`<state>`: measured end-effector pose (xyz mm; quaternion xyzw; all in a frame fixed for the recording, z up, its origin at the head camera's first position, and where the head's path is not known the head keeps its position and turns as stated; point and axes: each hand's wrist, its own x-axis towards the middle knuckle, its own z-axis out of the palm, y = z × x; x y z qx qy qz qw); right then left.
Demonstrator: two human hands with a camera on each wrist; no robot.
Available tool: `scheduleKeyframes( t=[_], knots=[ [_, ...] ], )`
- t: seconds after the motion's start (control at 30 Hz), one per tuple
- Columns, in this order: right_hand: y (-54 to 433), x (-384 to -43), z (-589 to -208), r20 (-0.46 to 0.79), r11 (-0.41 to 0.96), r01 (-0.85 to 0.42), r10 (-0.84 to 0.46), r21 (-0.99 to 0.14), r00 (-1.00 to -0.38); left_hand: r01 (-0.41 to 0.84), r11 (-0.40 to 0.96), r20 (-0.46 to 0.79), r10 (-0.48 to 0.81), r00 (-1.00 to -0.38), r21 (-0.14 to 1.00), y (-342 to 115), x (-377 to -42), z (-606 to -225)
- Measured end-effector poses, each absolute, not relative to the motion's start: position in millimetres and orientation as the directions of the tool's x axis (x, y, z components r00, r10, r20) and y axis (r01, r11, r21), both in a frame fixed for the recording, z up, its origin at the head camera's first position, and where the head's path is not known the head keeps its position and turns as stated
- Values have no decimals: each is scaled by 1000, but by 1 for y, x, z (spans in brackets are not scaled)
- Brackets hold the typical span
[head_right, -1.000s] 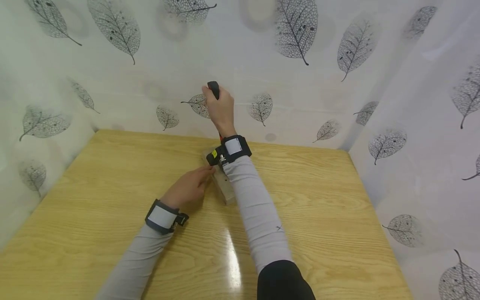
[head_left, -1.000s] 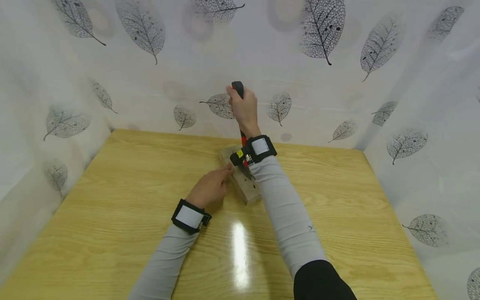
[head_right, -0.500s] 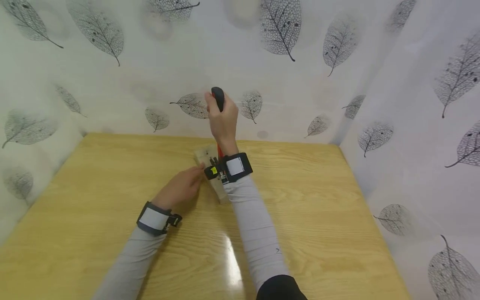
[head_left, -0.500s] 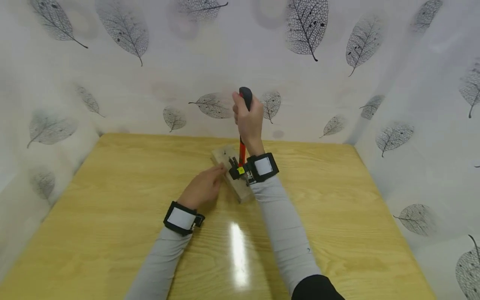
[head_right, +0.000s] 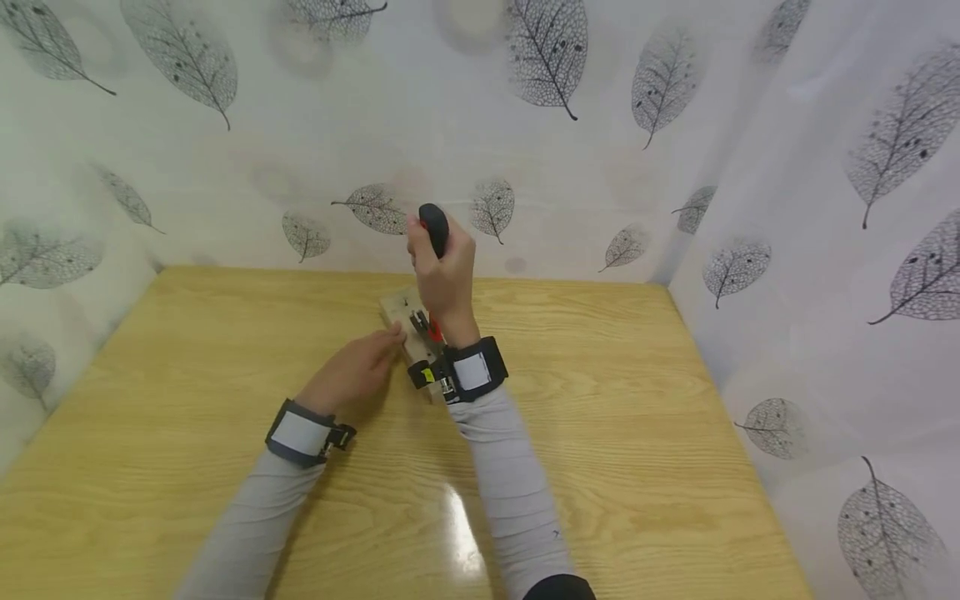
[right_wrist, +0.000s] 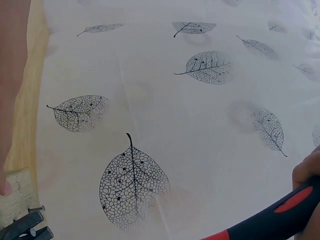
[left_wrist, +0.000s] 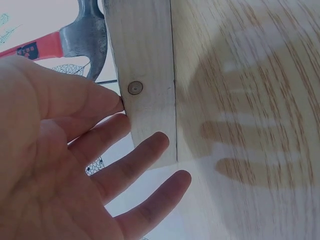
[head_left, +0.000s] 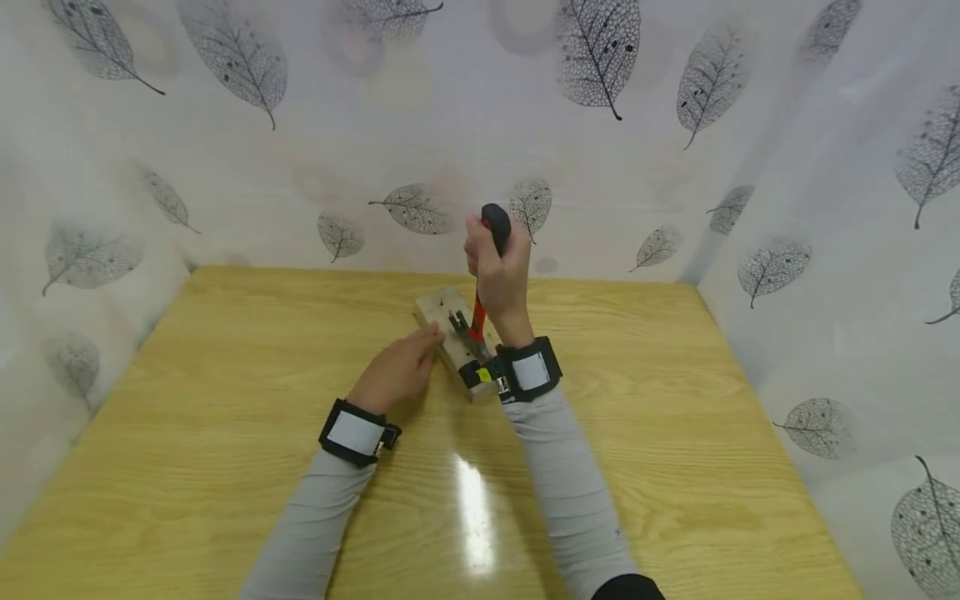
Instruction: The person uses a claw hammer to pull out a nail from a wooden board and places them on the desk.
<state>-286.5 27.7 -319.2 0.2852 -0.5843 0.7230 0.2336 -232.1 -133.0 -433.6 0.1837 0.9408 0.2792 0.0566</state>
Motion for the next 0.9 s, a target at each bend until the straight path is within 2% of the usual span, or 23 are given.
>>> scheduleKeyframes(
  t=[0.17,0.43,0.67,0.9],
  knots=[
    [33,-271,-320,710,-207,-703,51,-680,-702,323,782,1,381,-925,533,-130,-231,-436],
    [63,-252,-322,721,-355,-708,122,-610,-683,309,773,-5,375,-927,554,-132,-231,-438],
    [82,-236,-326,760,-410,-750,181,-519,-624,343,776,24,391,-920,529,-136,-236,-443],
    [92,-234,-322,734,-491,-705,177,-512,-656,325,780,17,374,-927,535,-134,-236,-442]
  ],
)
